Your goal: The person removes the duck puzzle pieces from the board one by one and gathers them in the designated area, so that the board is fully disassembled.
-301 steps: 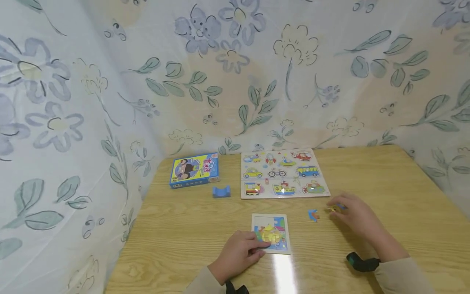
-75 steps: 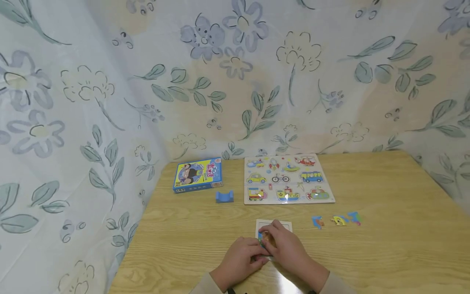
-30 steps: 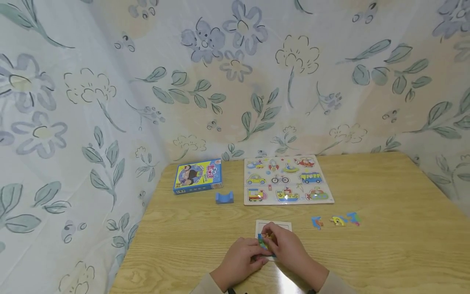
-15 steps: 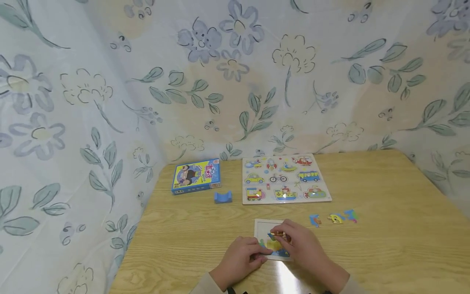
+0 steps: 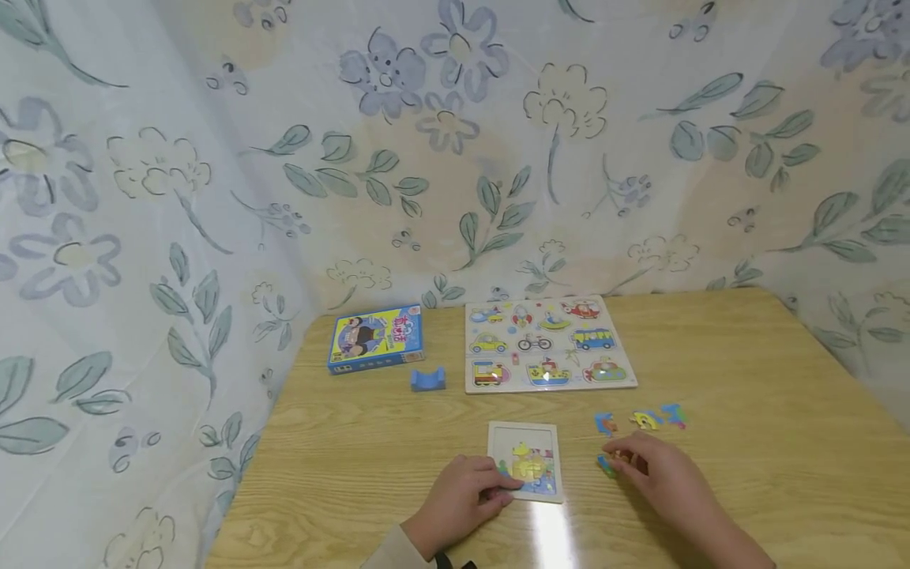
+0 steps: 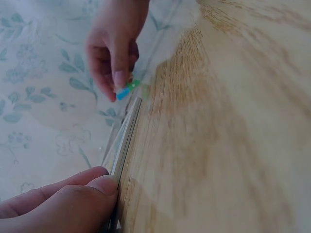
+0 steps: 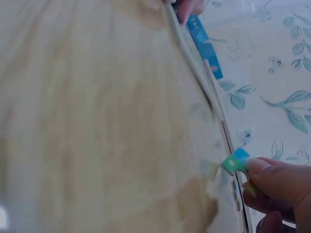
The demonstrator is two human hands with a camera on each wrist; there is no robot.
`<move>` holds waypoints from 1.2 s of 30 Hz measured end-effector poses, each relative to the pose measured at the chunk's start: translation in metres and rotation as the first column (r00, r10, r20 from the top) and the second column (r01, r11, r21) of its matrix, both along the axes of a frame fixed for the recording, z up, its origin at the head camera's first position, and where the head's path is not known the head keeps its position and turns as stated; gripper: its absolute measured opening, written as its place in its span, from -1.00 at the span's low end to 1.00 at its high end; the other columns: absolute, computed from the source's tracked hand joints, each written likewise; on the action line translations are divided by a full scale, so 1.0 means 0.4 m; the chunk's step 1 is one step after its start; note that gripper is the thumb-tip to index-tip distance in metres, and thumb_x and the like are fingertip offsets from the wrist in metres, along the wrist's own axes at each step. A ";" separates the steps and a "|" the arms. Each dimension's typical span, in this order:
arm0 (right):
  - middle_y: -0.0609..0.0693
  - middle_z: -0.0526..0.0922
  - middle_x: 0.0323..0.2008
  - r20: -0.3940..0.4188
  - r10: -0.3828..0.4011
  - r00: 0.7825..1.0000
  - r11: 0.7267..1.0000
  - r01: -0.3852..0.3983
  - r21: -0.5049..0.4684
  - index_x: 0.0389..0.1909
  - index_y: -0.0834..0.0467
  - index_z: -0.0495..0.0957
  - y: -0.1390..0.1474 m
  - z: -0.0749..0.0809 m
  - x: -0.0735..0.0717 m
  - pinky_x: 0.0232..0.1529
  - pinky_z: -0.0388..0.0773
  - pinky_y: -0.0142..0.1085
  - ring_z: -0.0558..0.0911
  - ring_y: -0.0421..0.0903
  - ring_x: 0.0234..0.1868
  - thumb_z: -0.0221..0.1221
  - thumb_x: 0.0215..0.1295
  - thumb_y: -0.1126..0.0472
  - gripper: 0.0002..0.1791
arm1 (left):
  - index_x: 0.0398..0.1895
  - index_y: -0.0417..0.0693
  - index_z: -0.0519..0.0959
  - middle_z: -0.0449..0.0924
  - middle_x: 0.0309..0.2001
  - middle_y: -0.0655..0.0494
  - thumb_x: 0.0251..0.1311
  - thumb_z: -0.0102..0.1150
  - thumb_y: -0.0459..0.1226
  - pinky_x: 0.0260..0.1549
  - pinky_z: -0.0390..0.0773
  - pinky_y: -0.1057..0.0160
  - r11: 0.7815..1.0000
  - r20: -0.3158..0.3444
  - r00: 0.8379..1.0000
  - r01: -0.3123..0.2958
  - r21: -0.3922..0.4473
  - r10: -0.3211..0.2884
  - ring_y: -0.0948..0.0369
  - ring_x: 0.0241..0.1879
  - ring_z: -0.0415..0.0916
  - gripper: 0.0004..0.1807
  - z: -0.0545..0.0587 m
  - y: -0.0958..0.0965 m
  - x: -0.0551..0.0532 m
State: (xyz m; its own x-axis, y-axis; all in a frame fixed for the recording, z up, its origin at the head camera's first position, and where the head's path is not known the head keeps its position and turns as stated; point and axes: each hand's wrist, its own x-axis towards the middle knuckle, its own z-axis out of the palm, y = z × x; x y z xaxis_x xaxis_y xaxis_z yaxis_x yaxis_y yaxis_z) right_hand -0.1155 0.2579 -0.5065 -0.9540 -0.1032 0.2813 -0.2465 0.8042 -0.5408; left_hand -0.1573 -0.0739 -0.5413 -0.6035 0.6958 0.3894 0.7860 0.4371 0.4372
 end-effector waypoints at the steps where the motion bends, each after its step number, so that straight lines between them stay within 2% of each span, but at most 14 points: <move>1: -0.31 0.48 -0.40 -0.010 -0.001 1.000 1.000 0.001 0.017 -0.18 0.00 0.78 0.003 -0.003 0.001 -0.51 0.36 -0.38 0.33 -0.38 -0.48 0.50 0.17 0.30 -0.78 | 0.02 0.24 0.80 0.46 -0.40 0.49 0.35 0.42 -0.15 -0.35 0.20 0.50 1.000 0.005 1.000 -0.003 0.000 0.003 0.58 -0.42 0.24 -0.79 0.001 0.000 0.000; 7: -0.25 0.44 -0.28 -0.159 0.005 0.987 0.997 0.008 0.078 -0.18 -0.01 0.83 0.018 -0.025 0.007 -0.56 0.29 -0.40 0.28 -0.40 -0.50 0.59 0.04 0.26 -0.71 | 0.02 0.26 0.80 0.44 -0.41 0.50 0.36 0.41 -0.15 -0.36 0.21 0.50 1.000 0.019 1.000 -0.005 -0.004 0.005 0.58 -0.42 0.22 -0.79 0.002 -0.001 0.002; 14: -0.34 0.42 -0.32 -0.058 0.013 0.998 0.998 -0.009 0.065 -0.24 -0.06 0.83 0.028 -0.035 0.012 -0.50 0.34 -0.39 0.31 -0.40 -0.45 0.55 0.13 0.20 -0.82 | 0.03 0.25 0.80 0.44 -0.41 0.50 0.36 0.41 -0.16 -0.36 0.20 0.50 1.000 0.011 1.000 -0.001 0.004 0.001 0.59 -0.42 0.23 -0.78 -0.002 -0.002 0.005; 25: -0.34 0.37 -0.38 -0.047 -0.012 0.999 0.998 0.014 0.062 -0.25 -0.09 0.76 0.028 -0.038 0.001 -0.55 0.29 -0.38 0.26 -0.39 -0.49 0.52 0.19 0.18 -0.84 | 0.04 0.25 0.80 0.40 -0.42 0.50 0.37 0.40 -0.16 -0.36 0.18 0.49 1.000 0.016 1.000 -0.007 -0.012 0.007 0.58 -0.42 0.19 -0.78 0.006 0.000 0.002; 28: -0.35 0.39 -0.37 -0.092 -0.011 0.996 0.998 0.017 0.062 -0.26 -0.08 0.75 0.018 -0.024 0.003 -0.54 0.34 -0.39 0.31 -0.42 -0.47 0.53 0.16 0.20 -0.82 | 0.03 0.26 0.80 0.41 -0.42 0.50 0.37 0.40 -0.16 -0.35 0.18 0.49 1.000 0.016 1.000 -0.008 -0.009 0.009 0.58 -0.42 0.19 -0.78 0.007 0.000 0.003; 32: -0.39 0.40 -0.38 -0.166 0.016 0.986 0.998 -0.007 0.058 -0.30 -0.07 0.75 -0.026 0.017 0.001 -0.54 0.37 -0.41 0.34 -0.45 -0.47 0.53 0.14 0.25 -0.81 | 0.02 0.27 0.80 0.42 -0.42 0.50 0.35 0.42 -0.16 -0.37 0.18 0.49 1.000 0.003 1.000 -0.007 0.001 0.007 0.60 -0.42 0.19 -0.78 0.005 -0.002 0.006; 34: -0.40 0.40 -0.40 -0.166 0.049 0.985 0.998 -0.043 0.043 -0.31 -0.06 0.75 -0.062 0.040 -0.003 -0.53 0.38 -0.42 0.33 -0.45 -0.48 0.51 0.17 0.26 -0.83 | 0.03 0.27 0.80 0.41 -0.42 0.50 0.35 0.42 -0.16 -0.37 0.18 0.50 1.000 -0.011 1.000 -0.003 0.004 0.003 0.60 -0.43 0.19 -0.77 0.002 -0.002 0.005; 36: -0.40 0.39 -0.41 -0.140 0.112 0.984 0.994 -0.111 0.017 -0.30 -0.04 0.75 -0.099 0.050 -0.010 -0.52 0.37 -0.43 0.31 -0.44 -0.48 0.47 0.24 0.26 -0.87 | 0.03 0.27 0.80 0.40 -0.42 0.50 0.34 0.43 -0.16 -0.37 0.18 0.50 1.000 -0.019 1.000 0.001 0.007 -0.001 0.59 -0.43 0.19 -0.77 0.001 -0.001 0.004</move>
